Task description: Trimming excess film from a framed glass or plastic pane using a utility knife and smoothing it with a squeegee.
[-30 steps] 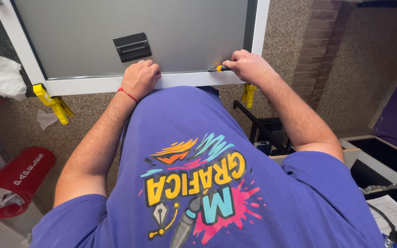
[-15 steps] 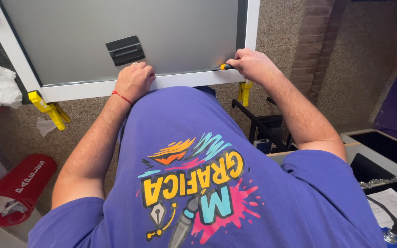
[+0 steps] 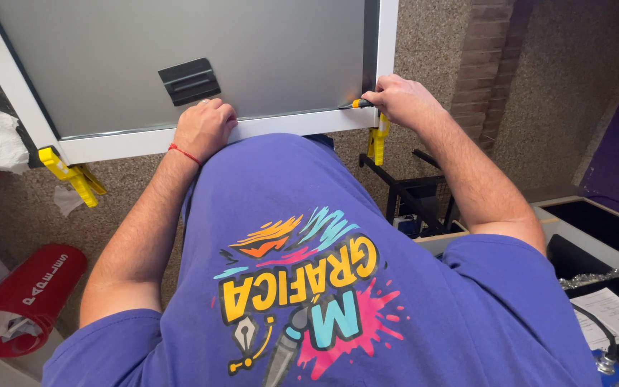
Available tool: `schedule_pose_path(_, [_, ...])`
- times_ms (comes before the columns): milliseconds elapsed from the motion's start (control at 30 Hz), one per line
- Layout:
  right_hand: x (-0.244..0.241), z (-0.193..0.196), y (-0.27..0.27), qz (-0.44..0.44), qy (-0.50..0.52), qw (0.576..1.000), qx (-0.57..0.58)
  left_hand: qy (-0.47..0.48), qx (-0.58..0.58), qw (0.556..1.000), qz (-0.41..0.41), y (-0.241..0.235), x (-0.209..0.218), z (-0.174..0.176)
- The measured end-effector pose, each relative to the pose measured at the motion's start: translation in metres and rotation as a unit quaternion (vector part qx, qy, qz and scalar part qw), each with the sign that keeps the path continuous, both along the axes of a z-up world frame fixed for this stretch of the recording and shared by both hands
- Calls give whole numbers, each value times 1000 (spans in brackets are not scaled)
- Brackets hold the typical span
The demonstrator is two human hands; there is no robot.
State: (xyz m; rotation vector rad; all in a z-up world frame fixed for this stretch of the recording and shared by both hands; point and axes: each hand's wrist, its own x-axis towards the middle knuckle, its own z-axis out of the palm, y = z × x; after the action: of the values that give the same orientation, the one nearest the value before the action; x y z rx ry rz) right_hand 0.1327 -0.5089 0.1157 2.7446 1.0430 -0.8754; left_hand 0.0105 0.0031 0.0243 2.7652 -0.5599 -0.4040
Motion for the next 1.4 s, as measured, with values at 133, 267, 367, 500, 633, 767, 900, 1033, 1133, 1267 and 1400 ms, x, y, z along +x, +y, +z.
schedule_pose_path(133, [3, 0, -7, -4, 10, 1000, -10, 13, 2, 1000, 4, 0, 2, 8])
schedule_pose_path(267, [4, 1, -12, -7, 16, 1000, -18, 28, 1, 1000, -3, -1, 4, 12])
schedule_pose_path(367, [5, 5, -11, -8, 21, 999, -26, 40, 4, 999, -3, -1, 5, 15])
schedule_pose_path(500, [7, 3, -19, -7, 18, 999, -50, 38, 16, 999, -6, -2, 4, 18])
schedule_pose_path(633, [9, 6, -31, 1, 18, 998, -63, 36, 9, 999, -7, 0, 4, 13])
schedule_pose_path(767, [22, 40, -8, -14, 70, 991, -112, 59, -11, 998, 11, -1, 5, 12])
schedule_pose_path(900, [27, 56, -1, -21, 103, 984, -142, 98, -51, 993, 29, 2, 8, 25])
schedule_pose_path(1033, [31, 79, 11, -37, 91, 983, -152, 143, -94, 981, 96, 14, 13, 65])
schedule_pose_path(1133, [31, 57, 10, -97, 53, 994, 14, 108, -185, 962, 169, 43, 8, 96])
schedule_pose_path(1267, [28, 9, 46, -107, -19, 977, 184, 7, -363, 890, 277, 108, -1, 133])
schedule_pose_path(1400, [29, -29, 109, -121, -54, 944, 304, -92, -443, 798, 398, 195, -13, 154])
